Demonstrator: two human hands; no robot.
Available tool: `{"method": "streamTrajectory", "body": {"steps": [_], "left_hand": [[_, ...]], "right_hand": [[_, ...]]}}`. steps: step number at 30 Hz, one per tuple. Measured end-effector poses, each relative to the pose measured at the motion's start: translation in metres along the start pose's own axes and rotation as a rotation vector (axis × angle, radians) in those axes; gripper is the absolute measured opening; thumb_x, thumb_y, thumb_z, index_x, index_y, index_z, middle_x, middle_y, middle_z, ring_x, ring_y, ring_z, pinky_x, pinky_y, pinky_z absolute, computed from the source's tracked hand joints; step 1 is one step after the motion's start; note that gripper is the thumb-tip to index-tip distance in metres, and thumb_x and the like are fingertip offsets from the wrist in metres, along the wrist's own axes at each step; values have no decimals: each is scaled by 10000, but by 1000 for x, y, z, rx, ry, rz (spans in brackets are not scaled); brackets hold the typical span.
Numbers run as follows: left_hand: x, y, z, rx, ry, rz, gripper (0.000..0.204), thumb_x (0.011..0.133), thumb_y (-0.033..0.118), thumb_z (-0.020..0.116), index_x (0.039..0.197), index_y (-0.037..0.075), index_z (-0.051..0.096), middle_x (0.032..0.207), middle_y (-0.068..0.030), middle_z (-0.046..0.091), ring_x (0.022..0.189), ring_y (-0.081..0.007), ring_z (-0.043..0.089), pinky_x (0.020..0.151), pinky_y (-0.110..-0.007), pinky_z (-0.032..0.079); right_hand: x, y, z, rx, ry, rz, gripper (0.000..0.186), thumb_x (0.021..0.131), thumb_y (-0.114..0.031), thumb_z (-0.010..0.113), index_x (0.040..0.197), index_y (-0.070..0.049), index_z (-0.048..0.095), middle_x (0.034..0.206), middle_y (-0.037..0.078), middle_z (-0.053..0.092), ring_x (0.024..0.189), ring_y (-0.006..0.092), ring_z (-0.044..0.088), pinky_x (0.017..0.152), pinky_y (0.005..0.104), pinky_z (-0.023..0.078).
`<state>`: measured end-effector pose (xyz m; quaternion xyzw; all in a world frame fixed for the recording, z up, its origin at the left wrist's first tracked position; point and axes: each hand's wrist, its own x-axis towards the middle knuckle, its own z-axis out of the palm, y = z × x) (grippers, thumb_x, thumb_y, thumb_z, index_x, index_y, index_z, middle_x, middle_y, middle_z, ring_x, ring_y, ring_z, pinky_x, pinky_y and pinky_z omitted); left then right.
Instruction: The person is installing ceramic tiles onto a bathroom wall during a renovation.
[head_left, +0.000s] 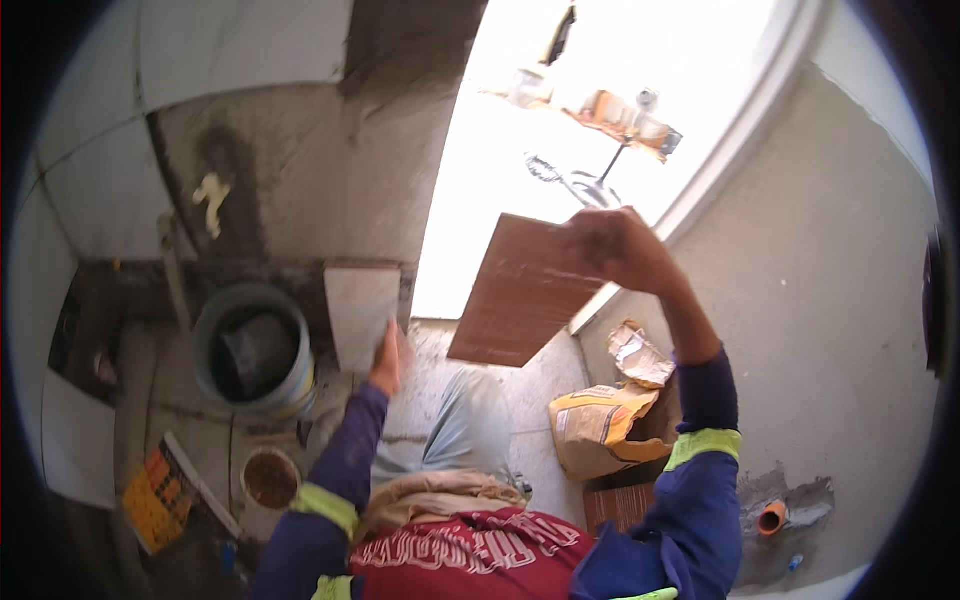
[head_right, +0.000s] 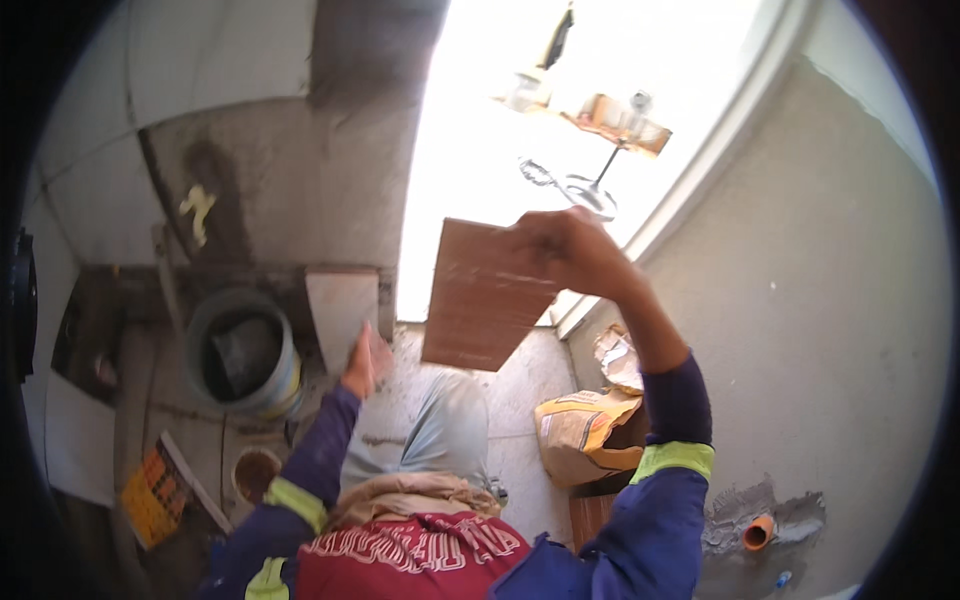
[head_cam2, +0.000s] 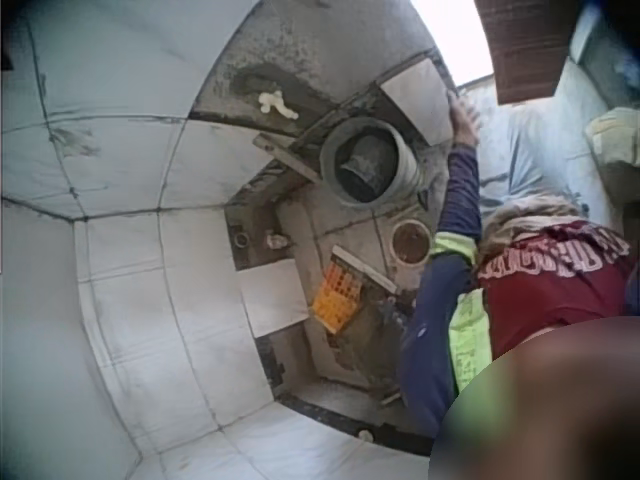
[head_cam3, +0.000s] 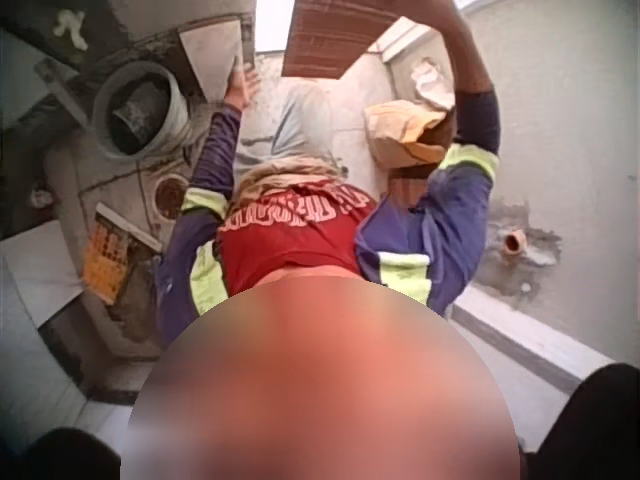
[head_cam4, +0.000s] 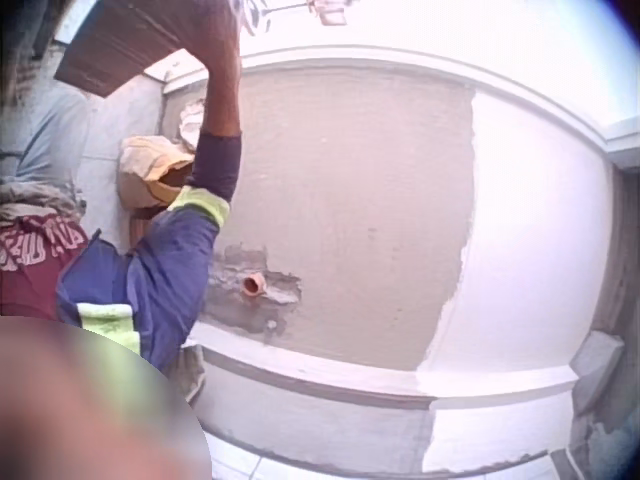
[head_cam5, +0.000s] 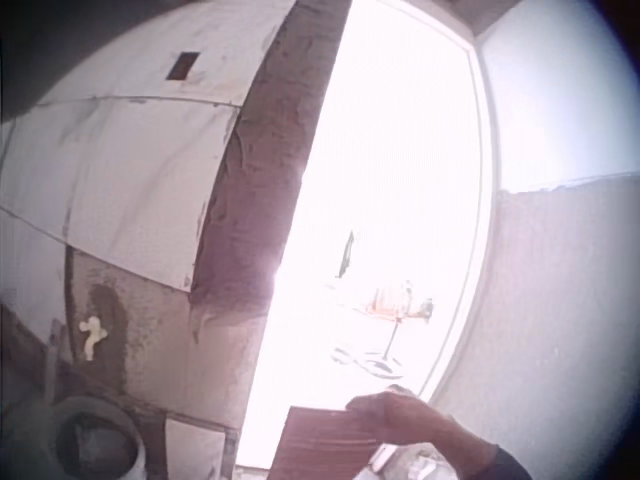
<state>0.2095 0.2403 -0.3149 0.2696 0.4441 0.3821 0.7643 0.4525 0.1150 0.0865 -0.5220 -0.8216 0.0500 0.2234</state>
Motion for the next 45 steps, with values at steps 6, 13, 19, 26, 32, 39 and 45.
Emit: {"method": "streamTrajectory", "body": {"steps": [6, 13, 19, 26, 32, 39, 45], "left_hand": [[-94, -51, 18, -900, -798, -507, 906, 872, 696, 449, 1394, -40, 375, 1352, -211, 511, 1244, -309, 521, 1011, -467, 448], [-105, -61, -5, -396, -678, -414, 541, 920, 375, 633, 1317, 34, 497, 1217, -102, 618, 1099, -209, 608, 951, -374, 500], [-109, -41, 10, -552, -701, -229, 553, 896, 292, 674, 1337, 34, 462, 1247, -87, 591, 1174, -209, 550, 1010, -378, 451], [-125, 90, 66, -668, -608, 401, 563, 916, 109, 610, 1410, 61, 345, 1341, -89, 490, 1258, -251, 467, 1072, -431, 381], [-140, 176, 126, -668, -522, 843, 540, 929, 173, 631, 1382, 49, 365, 1321, -101, 486, 1223, -249, 477, 1064, -410, 361], [-124, 235, 169, -410, -409, 930, 557, 949, 155, 595, 1426, 89, 314, 1339, -63, 465, 1195, -204, 487, 993, -415, 434], [-101, 318, 168, -116, -276, 876, 113, 917, 124, 627, 909, 15, 596, 814, -69, 660, 735, -179, 662, 767, -328, 575]], "right_hand": [[9, -22, -9, 28, -200, -380, 149, 785, -105, 749, 933, -95, 733, 796, 25, 713, 746, 176, 667, 910, 380, 461], [0, -35, -28, 162, -294, -424, 190, 742, 1, 690, 817, -160, 759, 905, 10, 732, 925, 190, 664, 1087, 491, 352], [27, -26, -12, 333, 44, -487, 244, 846, -200, 705, 1066, -93, 716, 1248, 153, 621, 1169, 291, 580, 1046, 496, 407], [-5, -30, -49, 1341, 265, -185, 705, 988, -572, 351, 1316, 31, 514, 1283, 178, 586, 1188, 231, 580, 965, 351, 501], [33, -54, -10, 1109, 676, -282, 528, 989, -403, 485, 1299, 24, 460, 1103, 158, 659, 1017, 212, 661, 845, 361, 566], [128, -30, -77, 807, 788, -214, 518, 895, -201, 673, 1296, 45, 455, 1087, 128, 640, 957, 206, 627, 844, 346, 540], [213, -51, -144, 729, 883, -137, 450, 854, -61, 581, 1265, 94, 483, 1092, 233, 612, 985, 320, 619, 870, 463, 527]]}}
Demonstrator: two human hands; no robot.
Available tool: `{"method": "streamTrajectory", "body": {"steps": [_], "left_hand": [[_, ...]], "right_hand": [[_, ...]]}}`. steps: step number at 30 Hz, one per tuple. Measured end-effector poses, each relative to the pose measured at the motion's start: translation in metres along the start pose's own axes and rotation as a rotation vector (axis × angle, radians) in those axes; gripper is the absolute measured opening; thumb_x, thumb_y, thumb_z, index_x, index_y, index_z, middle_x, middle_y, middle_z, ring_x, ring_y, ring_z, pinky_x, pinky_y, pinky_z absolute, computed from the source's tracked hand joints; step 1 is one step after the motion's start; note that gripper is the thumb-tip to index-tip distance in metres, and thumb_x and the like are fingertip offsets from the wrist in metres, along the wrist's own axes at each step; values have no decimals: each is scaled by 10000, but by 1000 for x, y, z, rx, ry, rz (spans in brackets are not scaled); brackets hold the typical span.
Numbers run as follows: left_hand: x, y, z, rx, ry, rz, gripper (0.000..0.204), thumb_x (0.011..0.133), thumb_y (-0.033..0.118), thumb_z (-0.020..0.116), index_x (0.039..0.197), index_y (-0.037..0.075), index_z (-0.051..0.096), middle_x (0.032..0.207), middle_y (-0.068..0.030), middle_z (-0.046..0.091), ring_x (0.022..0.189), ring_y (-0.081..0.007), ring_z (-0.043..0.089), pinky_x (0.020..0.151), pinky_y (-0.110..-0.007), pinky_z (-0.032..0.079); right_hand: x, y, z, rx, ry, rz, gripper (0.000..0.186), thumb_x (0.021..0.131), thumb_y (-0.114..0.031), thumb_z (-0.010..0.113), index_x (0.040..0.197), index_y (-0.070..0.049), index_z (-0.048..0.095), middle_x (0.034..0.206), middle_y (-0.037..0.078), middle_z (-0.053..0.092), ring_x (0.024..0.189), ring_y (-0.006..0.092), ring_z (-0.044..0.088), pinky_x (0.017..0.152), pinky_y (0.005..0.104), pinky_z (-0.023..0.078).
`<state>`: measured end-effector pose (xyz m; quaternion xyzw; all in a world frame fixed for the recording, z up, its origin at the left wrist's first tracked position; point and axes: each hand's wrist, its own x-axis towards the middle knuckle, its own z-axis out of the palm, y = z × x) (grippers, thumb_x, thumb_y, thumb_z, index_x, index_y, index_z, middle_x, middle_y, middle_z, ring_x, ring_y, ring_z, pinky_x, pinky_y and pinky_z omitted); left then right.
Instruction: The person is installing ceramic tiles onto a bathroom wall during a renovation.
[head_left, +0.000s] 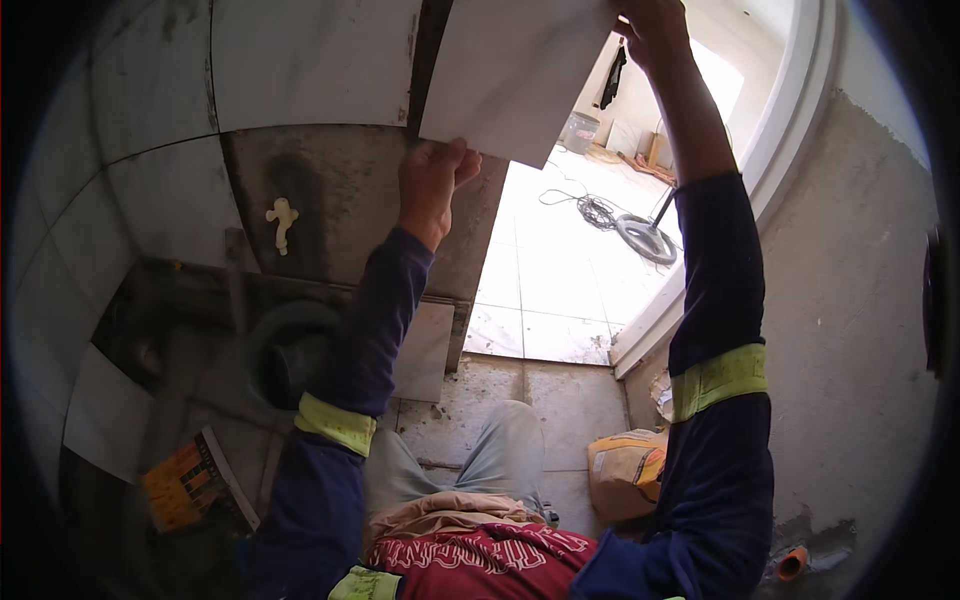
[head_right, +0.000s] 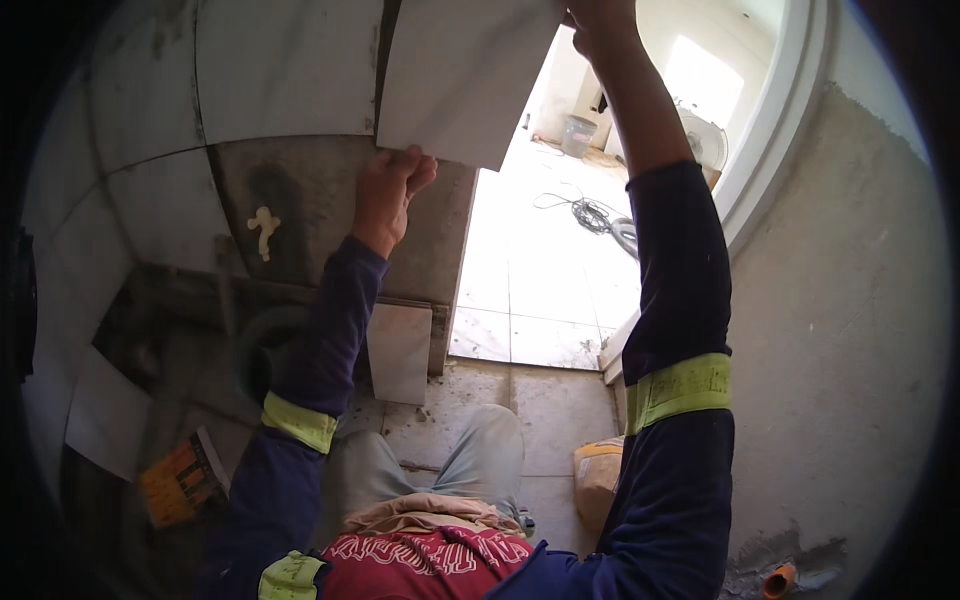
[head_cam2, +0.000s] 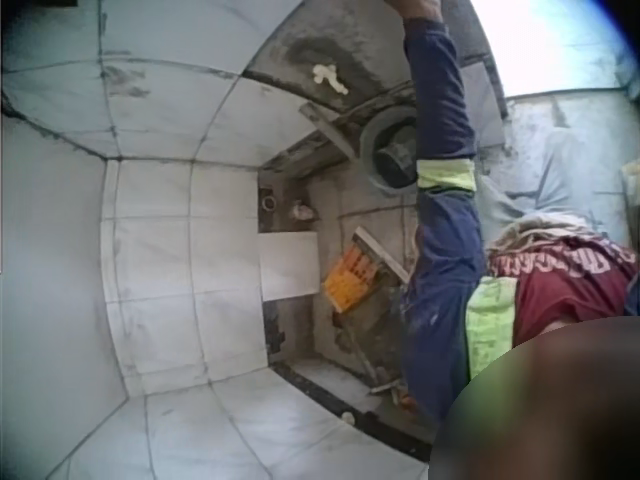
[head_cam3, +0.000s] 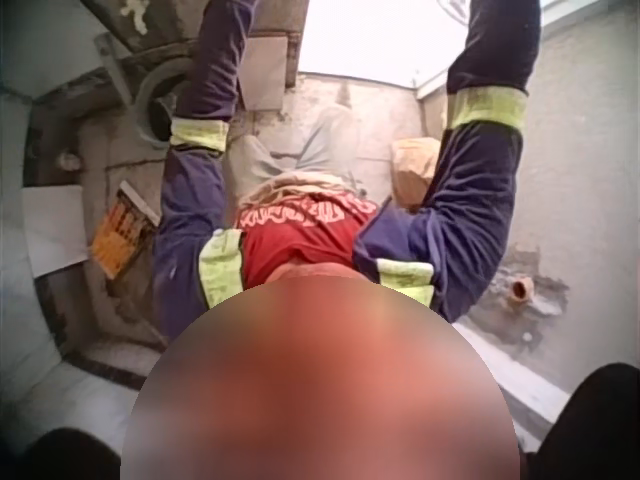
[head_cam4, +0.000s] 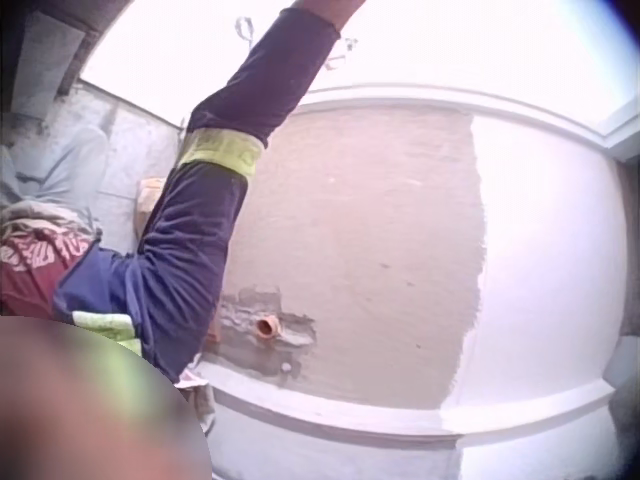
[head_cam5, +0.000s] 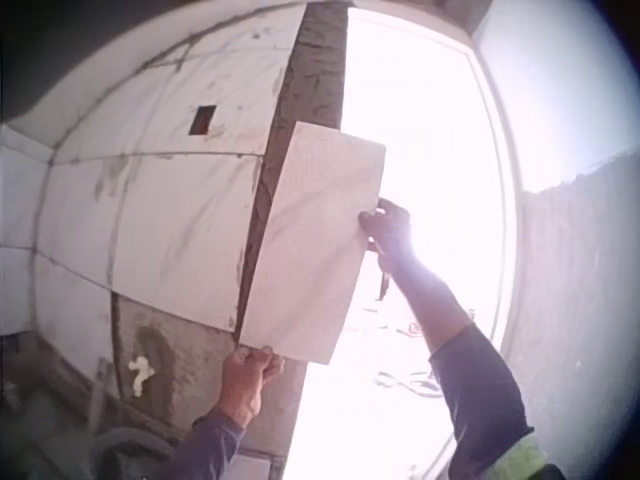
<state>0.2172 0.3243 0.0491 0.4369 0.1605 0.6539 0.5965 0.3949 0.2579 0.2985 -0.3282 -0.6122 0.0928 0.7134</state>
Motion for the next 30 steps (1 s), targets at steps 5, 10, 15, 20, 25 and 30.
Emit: {"method": "streamTrajectory", "body": {"steps": [5, 10, 15, 20, 25, 30], "left_hand": [[38, 24, -6, -135, 114, -41, 133, 854, 79, 688, 945, 8, 621, 876, -80, 676, 787, -188, 674, 746, -282, 569], [58, -3, 0, -349, 226, -98, 156, 873, 97, 642, 1020, 48, 620, 933, -61, 680, 844, -193, 668, 739, -288, 531], [36, -23, 21, -221, 183, -241, 327, 904, 251, 582, 1189, 91, 599, 1186, -69, 610, 1161, -242, 526, 977, -439, 347], [57, -35, 3, -100, 139, -244, 420, 900, 338, 621, 1268, 144, 560, 1310, -17, 574, 1215, -197, 475, 1025, -417, 267], [80, -44, -17, -106, 103, -101, 428, 881, 352, 644, 1251, 148, 574, 1273, 2, 578, 1174, -180, 480, 1001, -415, 273], [72, -51, -13, -104, 148, -123, 450, 857, 365, 672, 1240, 150, 578, 1219, 2, 597, 1131, -175, 493, 951, -403, 280]], "right_hand": [[75, 46, 27, 108, -181, -43, 419, 840, -46, 575, 1231, 96, 527, 1059, 219, 632, 908, 327, 649, 802, 453, 554], [77, 47, 57, -129, 29, -31, 397, 844, -42, 571, 1218, 90, 557, 1052, 227, 651, 897, 313, 667, 750, 411, 566], [56, 43, 65, -297, 42, 67, 408, 883, -34, 541, 1281, 55, 543, 1162, 227, 630, 1013, 304, 643, 868, 381, 551], [56, 43, 60, -80, -220, 181, 448, 889, -25, 529, 1330, 49, 495, 1212, 231, 605, 1070, 306, 622, 914, 376, 530], [85, 70, 37, 220, -500, 181, 428, 856, -43, 580, 1270, 58, 536, 1160, 216, 621, 1056, 286, 623, 882, 372, 541], [74, 95, 47, 39, -67, 58, 343, 801, -55, 640, 1129, 40, 606, 896, 122, 665, 739, 191, 648, 628, 334, 558]]}}
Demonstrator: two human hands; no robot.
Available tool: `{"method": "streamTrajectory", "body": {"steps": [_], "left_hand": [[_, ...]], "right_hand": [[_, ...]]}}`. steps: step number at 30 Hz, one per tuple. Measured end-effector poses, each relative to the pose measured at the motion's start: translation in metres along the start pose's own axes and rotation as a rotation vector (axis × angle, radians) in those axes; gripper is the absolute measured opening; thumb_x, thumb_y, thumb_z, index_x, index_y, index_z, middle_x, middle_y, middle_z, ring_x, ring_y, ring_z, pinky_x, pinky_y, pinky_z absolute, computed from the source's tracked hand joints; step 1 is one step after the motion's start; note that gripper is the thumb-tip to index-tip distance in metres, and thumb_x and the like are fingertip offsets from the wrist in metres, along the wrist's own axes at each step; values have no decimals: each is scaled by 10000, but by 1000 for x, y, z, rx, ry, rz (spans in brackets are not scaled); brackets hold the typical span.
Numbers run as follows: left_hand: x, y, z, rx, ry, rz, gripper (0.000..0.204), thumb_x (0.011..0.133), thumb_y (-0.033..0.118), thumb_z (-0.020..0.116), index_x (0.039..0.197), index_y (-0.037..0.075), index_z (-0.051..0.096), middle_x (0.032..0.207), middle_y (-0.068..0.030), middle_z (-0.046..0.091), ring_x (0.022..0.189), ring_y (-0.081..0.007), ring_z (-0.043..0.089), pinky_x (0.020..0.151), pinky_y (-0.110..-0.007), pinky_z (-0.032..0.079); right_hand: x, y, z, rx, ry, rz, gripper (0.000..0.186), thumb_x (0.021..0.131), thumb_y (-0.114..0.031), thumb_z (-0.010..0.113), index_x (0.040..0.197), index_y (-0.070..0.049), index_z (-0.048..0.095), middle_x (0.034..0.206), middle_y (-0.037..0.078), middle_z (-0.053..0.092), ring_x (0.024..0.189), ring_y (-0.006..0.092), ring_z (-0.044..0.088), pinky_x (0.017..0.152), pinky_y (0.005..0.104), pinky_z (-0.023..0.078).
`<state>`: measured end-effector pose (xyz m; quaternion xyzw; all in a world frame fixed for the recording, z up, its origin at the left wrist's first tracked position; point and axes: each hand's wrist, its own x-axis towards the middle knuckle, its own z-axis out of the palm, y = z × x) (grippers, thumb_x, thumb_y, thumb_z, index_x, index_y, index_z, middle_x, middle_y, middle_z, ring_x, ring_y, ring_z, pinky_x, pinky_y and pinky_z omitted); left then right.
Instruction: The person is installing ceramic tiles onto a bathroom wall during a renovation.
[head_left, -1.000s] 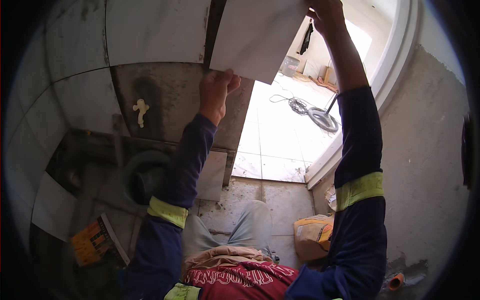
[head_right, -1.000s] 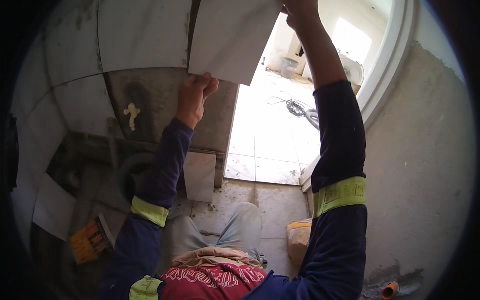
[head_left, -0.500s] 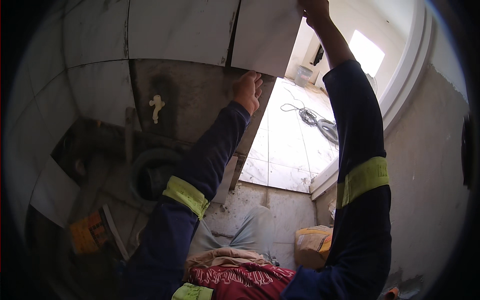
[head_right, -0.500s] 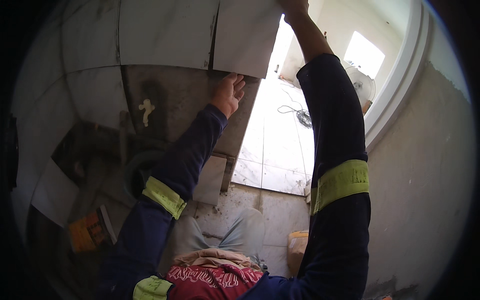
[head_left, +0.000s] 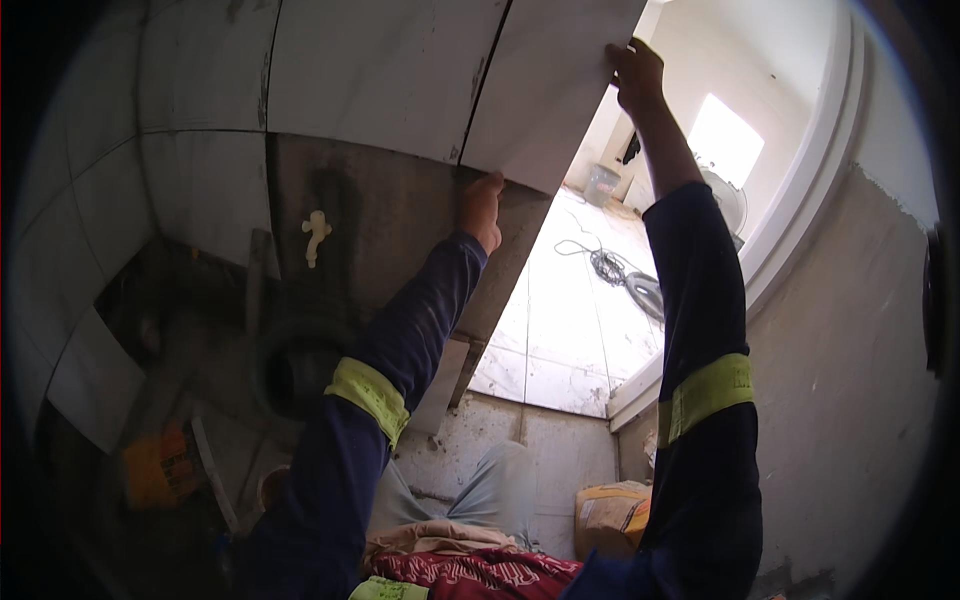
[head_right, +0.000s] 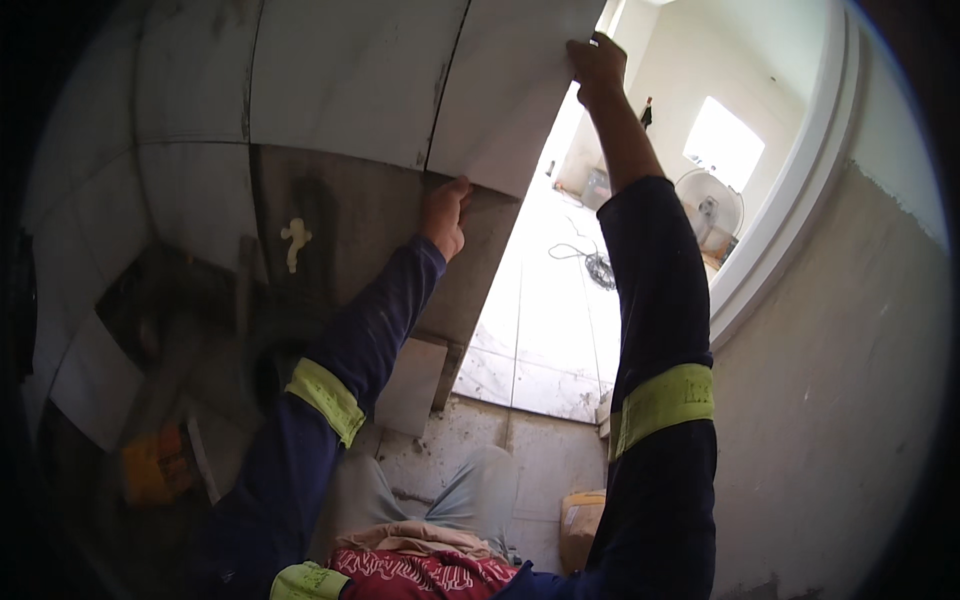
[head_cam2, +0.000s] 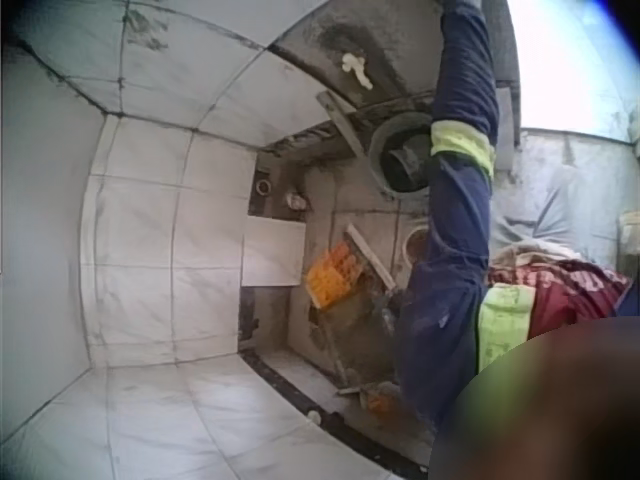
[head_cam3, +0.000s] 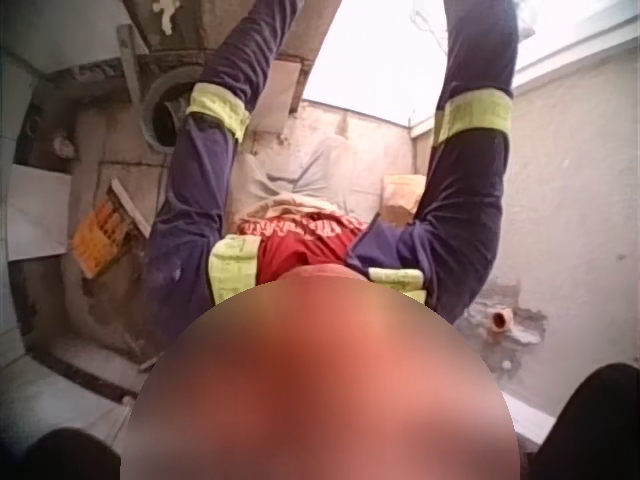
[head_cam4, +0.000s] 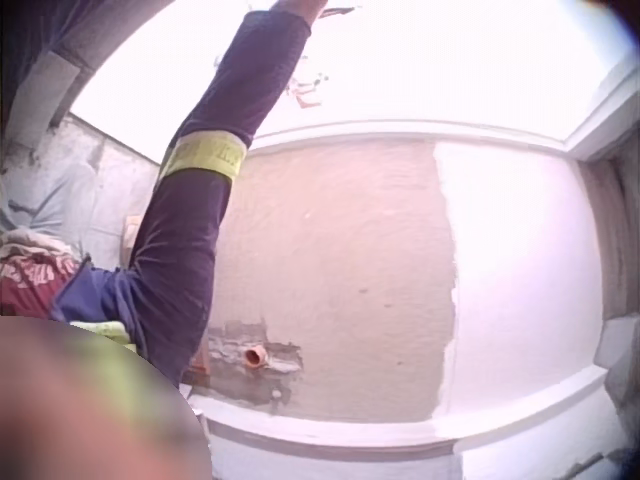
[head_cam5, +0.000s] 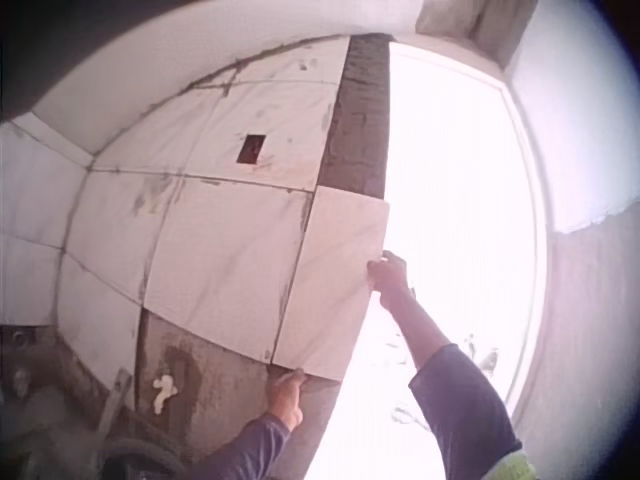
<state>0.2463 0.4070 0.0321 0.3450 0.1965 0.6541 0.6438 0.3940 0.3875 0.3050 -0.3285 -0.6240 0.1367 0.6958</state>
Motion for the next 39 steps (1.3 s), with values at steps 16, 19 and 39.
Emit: {"method": "streamTrajectory", "body": {"steps": [16, 19, 39], "left_hand": [[7, 2, -4, -21, 60, -34, 372, 854, 345, 685, 1160, 148, 612, 1158, 24, 612, 1084, -156, 503, 903, -396, 293], [2, 3, 4, -20, 40, -45, 360, 856, 349, 682, 1148, 149, 614, 1158, 23, 612, 1087, -157, 499, 902, -403, 295], [-1, 6, 11, 30, 83, -91, 306, 871, 310, 667, 1120, 135, 640, 1121, 21, 640, 1072, -152, 503, 944, -405, 300]], "right_hand": [[12, 10, 7, 7, -34, 35, 360, 796, -77, 633, 1136, 41, 611, 919, 123, 660, 726, 203, 637, 621, 329, 549], [25, 13, -4, -115, -46, 6, 352, 786, -108, 652, 1106, 39, 632, 908, 127, 666, 744, 219, 653, 639, 351, 569], [86, 21, -37, -495, -130, -136, 246, 657, -232, 787, 698, -4, 707, 644, 94, 662, 626, 156, 657, 516, 297, 512]]}}
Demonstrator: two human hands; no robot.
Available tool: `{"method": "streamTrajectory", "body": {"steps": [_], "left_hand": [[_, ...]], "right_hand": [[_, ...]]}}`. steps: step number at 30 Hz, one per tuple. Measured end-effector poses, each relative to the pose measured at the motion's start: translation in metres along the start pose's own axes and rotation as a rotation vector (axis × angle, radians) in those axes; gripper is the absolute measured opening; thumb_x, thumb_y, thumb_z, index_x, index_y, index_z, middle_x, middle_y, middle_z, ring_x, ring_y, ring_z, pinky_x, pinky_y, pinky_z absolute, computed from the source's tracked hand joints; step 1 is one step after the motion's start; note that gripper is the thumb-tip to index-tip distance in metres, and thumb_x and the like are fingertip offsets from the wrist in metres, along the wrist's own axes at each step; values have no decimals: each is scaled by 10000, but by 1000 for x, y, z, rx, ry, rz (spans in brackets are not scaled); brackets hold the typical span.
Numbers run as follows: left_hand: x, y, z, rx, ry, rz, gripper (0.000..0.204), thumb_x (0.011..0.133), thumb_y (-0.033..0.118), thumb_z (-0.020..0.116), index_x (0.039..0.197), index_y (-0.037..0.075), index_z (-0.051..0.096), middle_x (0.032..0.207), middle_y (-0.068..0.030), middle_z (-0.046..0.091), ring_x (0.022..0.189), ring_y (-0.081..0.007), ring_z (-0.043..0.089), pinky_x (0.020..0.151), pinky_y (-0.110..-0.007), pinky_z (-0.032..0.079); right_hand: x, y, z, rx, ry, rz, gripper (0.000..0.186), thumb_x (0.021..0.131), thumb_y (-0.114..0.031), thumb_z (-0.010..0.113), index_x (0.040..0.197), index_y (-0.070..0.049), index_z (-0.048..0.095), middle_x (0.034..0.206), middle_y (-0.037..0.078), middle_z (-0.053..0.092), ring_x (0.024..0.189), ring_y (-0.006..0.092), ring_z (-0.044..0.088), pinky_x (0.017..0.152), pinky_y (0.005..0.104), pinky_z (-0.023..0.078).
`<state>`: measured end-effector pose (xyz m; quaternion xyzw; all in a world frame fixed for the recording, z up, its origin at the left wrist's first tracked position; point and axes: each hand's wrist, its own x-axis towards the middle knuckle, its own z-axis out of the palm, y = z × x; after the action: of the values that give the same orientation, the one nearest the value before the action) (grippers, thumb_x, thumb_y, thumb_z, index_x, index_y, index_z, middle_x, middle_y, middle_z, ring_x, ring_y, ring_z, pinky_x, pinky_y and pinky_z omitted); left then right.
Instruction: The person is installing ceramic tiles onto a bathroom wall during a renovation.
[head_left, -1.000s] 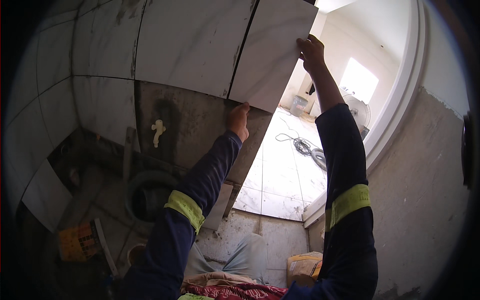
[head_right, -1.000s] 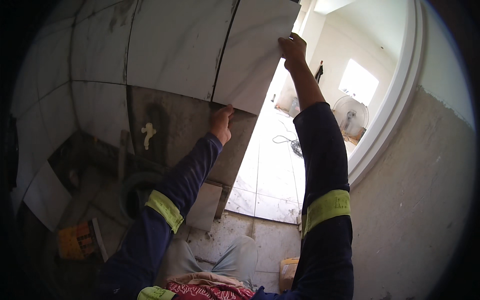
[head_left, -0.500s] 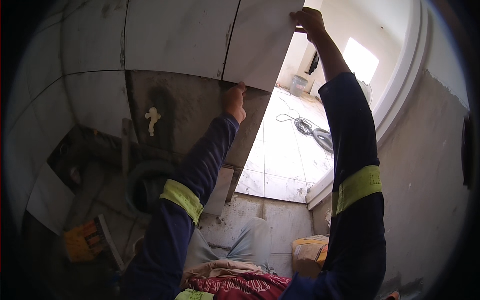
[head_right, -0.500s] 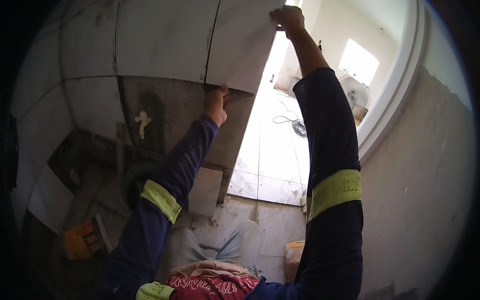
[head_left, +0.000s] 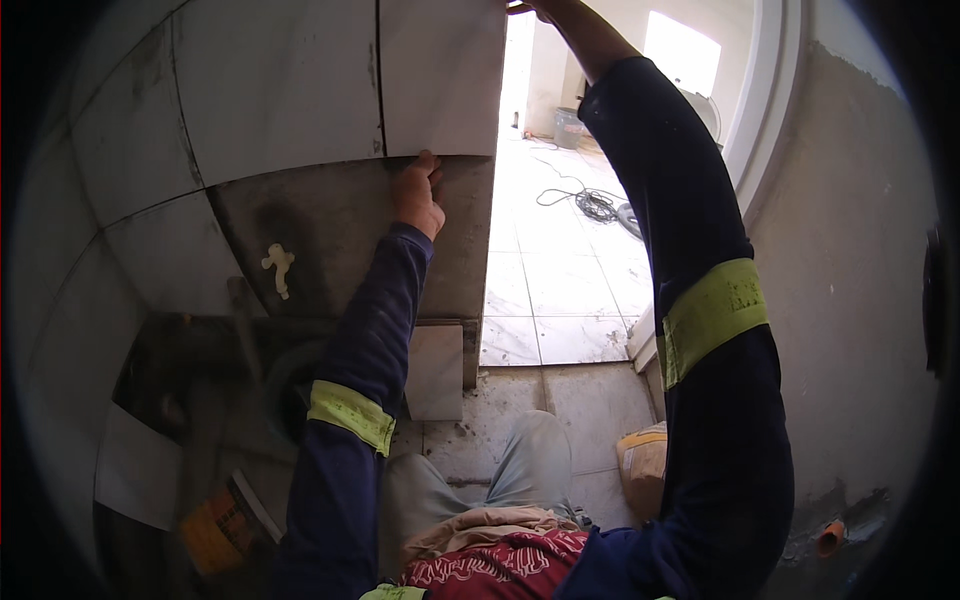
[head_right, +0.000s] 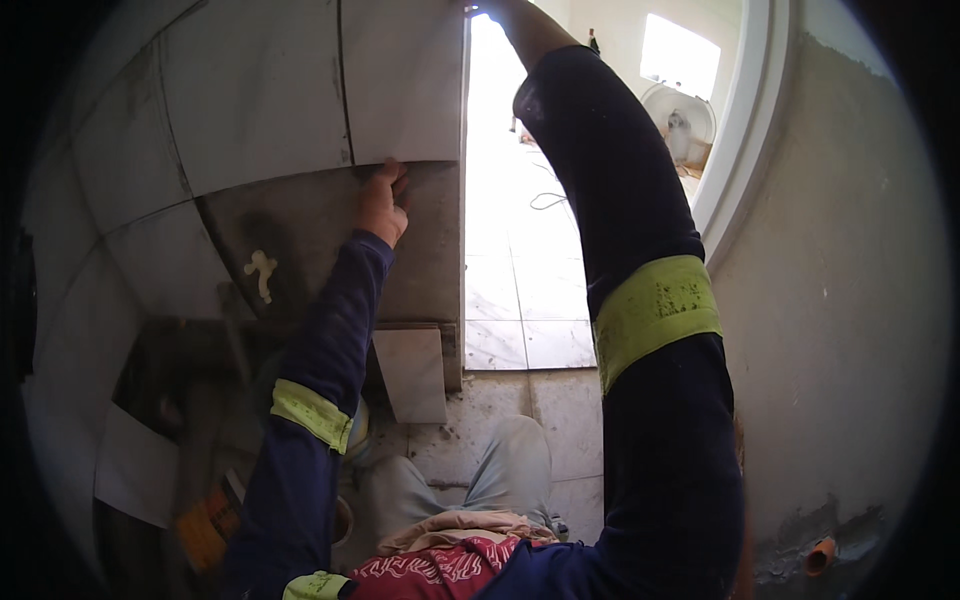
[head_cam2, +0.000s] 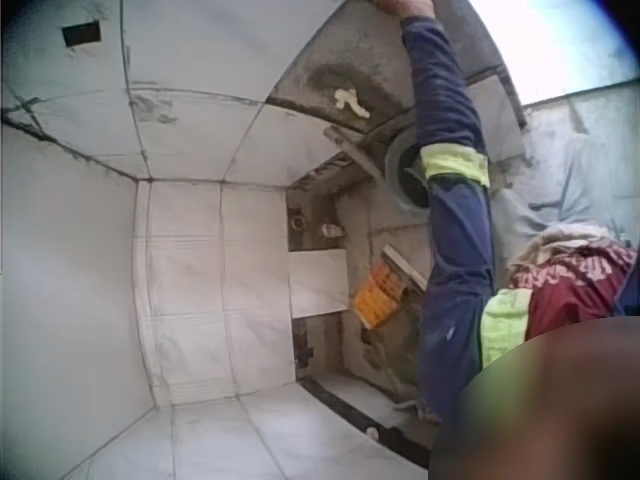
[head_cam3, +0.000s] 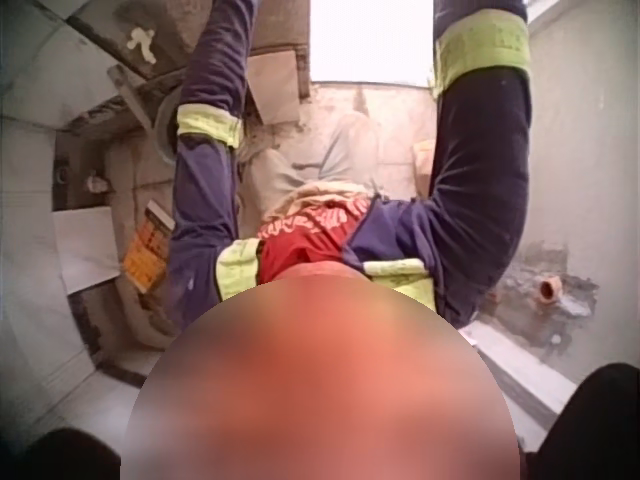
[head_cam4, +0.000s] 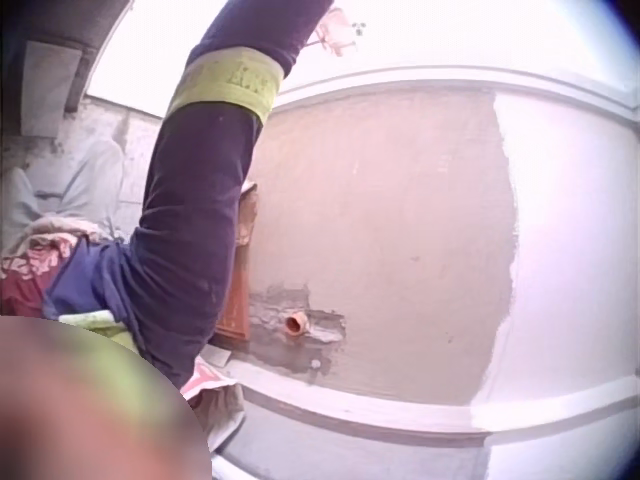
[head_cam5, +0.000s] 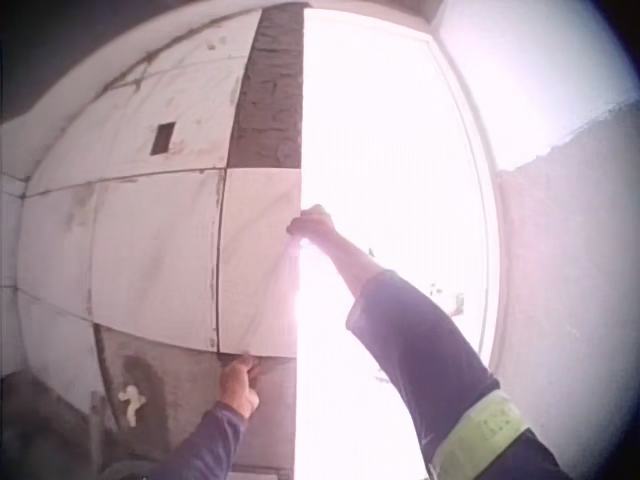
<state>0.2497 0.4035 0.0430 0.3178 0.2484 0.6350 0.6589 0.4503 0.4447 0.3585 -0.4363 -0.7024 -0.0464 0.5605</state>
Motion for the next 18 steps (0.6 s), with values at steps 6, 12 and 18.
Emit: {"method": "streamTrajectory", "body": {"steps": [6, 12, 18], "left_hand": [[0, 7, -10, -8, -19, 33, 322, 868, 293, 669, 1147, 141, 613, 1172, 1, 615, 1110, -172, 491, 957, -440, 290], [-5, 7, -17, 5, -41, 72, 358, 886, 338, 650, 1181, 140, 603, 1194, 5, 603, 1122, -175, 485, 946, -441, 293], [-7, 2, -7, -38, 12, 51, 356, 882, 339, 663, 1157, 115, 647, 1089, 37, 648, 1011, -132, 508, 882, -351, 312]], "right_hand": [[-40, -42, -16, 444, -417, -7, 225, 763, -13, 689, 945, 112, 646, 898, 165, 678, 809, 219, 688, 694, 313, 628], [-48, -68, 16, -9, -87, 230, 170, 829, -88, 694, 948, 28, 656, 965, 151, 698, 930, 295, 690, 839, 436, 583], [-46, -60, 6, 63, -65, 167, 229, 741, -69, 772, 892, 66, 664, 851, 154, 677, 773, 268, 703, 697, 396, 636]]}}
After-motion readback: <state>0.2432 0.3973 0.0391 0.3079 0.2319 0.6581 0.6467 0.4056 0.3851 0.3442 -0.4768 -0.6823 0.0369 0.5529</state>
